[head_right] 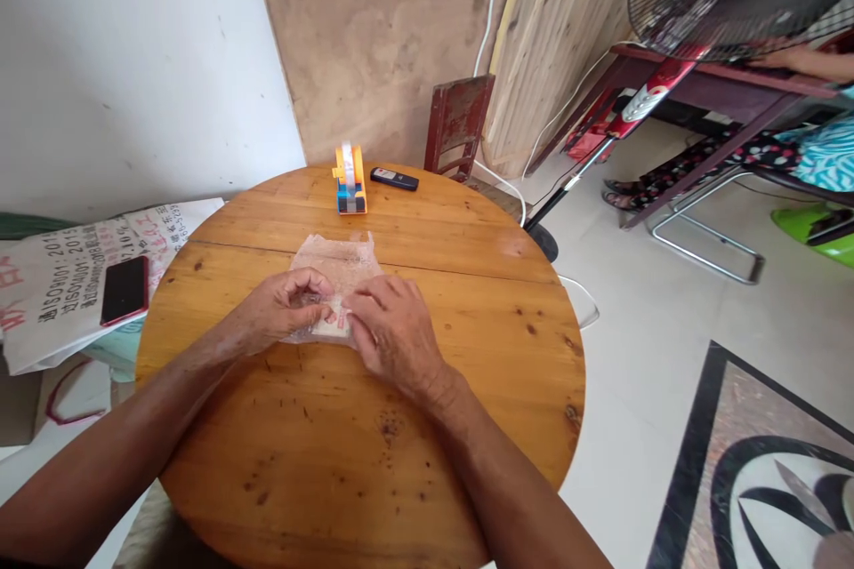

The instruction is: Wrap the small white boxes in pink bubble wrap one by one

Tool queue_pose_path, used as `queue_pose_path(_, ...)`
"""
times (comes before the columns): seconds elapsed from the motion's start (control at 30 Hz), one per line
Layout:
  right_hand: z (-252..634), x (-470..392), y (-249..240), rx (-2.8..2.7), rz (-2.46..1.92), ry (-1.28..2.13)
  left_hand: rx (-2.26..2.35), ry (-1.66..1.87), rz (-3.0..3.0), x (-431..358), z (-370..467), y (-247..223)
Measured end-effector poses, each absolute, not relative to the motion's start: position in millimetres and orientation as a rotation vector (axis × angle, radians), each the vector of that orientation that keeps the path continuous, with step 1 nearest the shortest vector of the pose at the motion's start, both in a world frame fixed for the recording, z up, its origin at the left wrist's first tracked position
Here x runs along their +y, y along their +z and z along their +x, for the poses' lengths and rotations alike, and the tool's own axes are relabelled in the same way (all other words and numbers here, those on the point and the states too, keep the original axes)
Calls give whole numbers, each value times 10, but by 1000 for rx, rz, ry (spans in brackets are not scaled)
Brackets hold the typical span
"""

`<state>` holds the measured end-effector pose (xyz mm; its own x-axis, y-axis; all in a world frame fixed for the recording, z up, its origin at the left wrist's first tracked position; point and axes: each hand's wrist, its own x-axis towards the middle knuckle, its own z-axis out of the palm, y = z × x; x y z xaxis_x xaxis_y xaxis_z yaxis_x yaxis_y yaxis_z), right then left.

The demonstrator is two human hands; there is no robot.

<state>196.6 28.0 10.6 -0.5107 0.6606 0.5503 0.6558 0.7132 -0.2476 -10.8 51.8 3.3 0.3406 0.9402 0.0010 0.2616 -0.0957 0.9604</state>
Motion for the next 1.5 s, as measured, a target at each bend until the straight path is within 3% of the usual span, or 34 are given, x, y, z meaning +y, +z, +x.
queue_pose_path(0.5, 1850, 222, 133, -2624, -1039, -173, 1245, 776, 1798, 518, -325, 110)
queue_pose_path(0.77, 1823, 224, 154, -2652, -1078, -192, 1621, 610, 1906, 439, -595, 114)
queue_pose_path(0.87, 1799, 210, 165, -2661, -1078, -223, 1734, 667, 1783, 310, -655, 142)
queue_pose_path(1.23, 1743, 179, 164, -2690, -1081, -324, 1497, 604, 1085, 314, -571, 149)
queue_pose_path(1.5, 1729, 185, 134, -2669, -1080, -315, 1485, 572, 1100, 427, -360, 143)
